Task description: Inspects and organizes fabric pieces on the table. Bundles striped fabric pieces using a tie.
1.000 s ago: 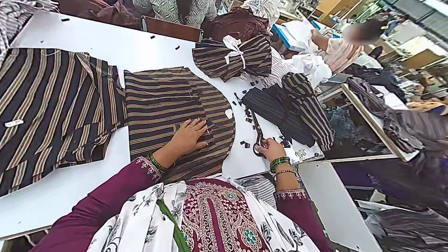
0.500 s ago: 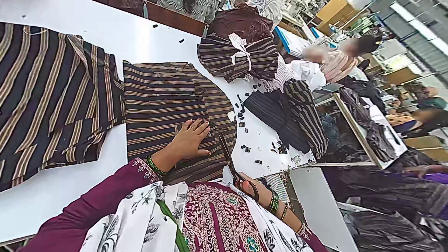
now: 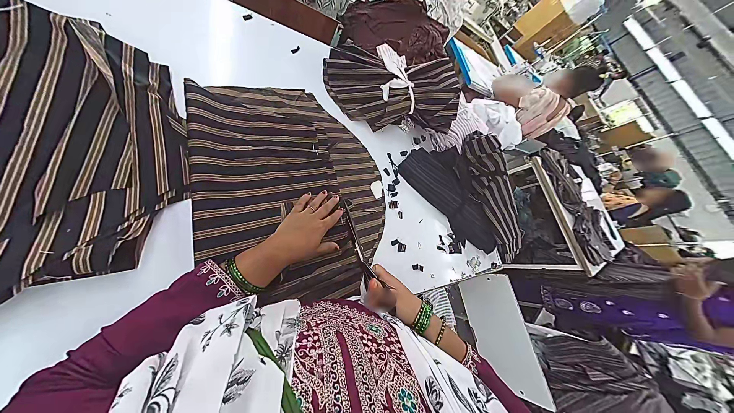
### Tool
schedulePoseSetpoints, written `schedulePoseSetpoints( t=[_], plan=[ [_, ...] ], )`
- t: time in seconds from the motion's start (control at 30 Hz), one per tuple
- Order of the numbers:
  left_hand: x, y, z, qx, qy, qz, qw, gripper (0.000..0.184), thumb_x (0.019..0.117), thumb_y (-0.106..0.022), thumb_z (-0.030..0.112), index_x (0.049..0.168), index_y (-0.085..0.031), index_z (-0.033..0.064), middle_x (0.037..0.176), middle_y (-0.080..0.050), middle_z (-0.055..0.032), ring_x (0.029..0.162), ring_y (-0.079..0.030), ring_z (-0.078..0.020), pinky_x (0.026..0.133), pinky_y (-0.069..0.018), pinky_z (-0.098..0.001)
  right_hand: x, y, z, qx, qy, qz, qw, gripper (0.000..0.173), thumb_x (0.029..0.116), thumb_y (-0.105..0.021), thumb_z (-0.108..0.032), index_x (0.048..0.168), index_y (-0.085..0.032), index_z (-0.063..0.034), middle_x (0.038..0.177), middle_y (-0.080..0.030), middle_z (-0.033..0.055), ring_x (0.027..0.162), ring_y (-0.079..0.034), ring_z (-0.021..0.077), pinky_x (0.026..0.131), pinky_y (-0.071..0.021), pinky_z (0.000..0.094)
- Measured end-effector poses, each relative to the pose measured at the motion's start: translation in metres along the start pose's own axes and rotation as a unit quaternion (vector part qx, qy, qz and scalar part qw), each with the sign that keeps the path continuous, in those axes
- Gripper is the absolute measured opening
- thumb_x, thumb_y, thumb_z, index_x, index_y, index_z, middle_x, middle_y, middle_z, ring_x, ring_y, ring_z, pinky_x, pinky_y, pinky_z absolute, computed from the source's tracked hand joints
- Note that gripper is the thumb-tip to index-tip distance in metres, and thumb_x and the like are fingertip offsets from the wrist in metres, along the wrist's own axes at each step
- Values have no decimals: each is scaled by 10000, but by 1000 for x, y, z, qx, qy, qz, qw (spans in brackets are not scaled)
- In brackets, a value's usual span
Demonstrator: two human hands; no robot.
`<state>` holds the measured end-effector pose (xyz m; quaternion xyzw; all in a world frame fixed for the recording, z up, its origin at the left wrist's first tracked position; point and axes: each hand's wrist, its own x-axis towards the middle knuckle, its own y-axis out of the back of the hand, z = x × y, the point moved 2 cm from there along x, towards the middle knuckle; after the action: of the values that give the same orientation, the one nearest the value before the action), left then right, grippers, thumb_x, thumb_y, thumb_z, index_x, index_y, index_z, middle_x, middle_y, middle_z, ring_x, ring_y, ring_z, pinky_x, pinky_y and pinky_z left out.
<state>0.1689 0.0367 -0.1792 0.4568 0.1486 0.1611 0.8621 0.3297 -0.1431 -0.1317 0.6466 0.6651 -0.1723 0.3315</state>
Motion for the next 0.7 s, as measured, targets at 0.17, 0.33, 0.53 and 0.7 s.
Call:
schedulePoseSetpoints(
  t=[0.17,0.33,0.53,0.7],
  plan=[
    [1,1,0,3,8,-15,1000,749,1010,-541,553,1597,-368,121,1701,-214,-140,1586,-107,-369,1242,-52,-615,0,-6,12,27,53,28,998,316,994,-594,-379,975,-463,-92,609,-464,-127,517,-462,-40,555,-421,142],
    [1,2,0,5,11,-21,1000,743,1010,-541,552,1596,-369,129,1702,-212,-138,1586,-107,-367,1243,-53,-611,0,0,12,3,29,-6,1000,461,976,-569,-520,1023,-449,-78,643,-482,-110,553,-485,-28,591,-443,155],
    [1,3,0,1,5,-14,1000,737,1006,-569,529,1586,-386,113,1691,-237,-155,1580,-130,-379,1241,-57,-618,10,1,2,28,6,-5,1000,429,989,-543,-473,1078,-429,-69,625,-469,-93,510,-490,5,545,-460,172],
    [1,2,-1,-2,4,-17,1000,722,1008,-566,530,1583,-395,130,1695,-229,-153,1582,-121,-379,1242,-58,-615,11,-3,7,38,45,23,998,342,987,-590,-399,1031,-461,-85,604,-480,-115,497,-480,-15,540,-448,161]
  ],
)
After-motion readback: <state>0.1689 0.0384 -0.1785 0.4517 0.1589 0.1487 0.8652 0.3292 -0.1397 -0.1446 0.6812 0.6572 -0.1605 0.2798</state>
